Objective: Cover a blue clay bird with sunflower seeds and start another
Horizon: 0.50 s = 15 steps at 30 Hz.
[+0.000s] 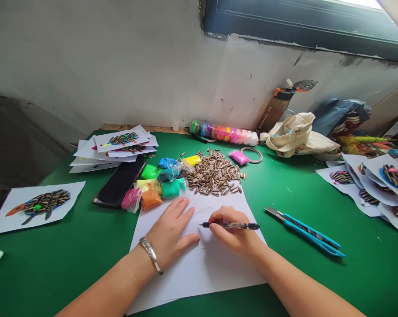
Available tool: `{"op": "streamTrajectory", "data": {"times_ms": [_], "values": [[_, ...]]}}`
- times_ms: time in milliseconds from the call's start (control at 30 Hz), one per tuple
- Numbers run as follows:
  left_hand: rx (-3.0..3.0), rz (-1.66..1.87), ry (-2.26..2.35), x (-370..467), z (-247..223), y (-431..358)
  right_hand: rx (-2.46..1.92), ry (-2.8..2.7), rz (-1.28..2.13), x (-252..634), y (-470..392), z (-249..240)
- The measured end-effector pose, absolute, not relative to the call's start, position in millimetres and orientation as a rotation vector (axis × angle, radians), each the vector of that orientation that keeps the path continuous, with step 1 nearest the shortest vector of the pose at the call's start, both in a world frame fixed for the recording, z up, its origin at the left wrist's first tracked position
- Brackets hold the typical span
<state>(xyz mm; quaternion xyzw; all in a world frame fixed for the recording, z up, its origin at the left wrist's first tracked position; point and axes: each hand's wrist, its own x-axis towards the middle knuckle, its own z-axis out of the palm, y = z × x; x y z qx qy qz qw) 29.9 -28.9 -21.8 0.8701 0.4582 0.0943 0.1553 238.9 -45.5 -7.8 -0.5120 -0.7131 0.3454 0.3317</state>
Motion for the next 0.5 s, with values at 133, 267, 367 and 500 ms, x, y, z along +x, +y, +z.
{"op": "streamTrajectory", "data": {"times_ms": [133,267,367,500], "values": [[2.538,0.252,1.318,30.4,-24.0,-30.0,-1.345,-1.844,0.912,239.2,-45.5,-8.1],[2.577,0.438,1.357,21.6,-11.1,-40.3,-1.357,-1.819,0.927,240.9,-46.8,-9.3],[2.485,0.743,1.558,1.0,17.7,-40.0,-1.362,-1.811,0.944,242.2,-47.0,-10.3],[2.138,0.614,2.253,-39.5,53.8,0.8,-1.351,-1.809,0.96,242.4,-46.9,-10.2]]}}
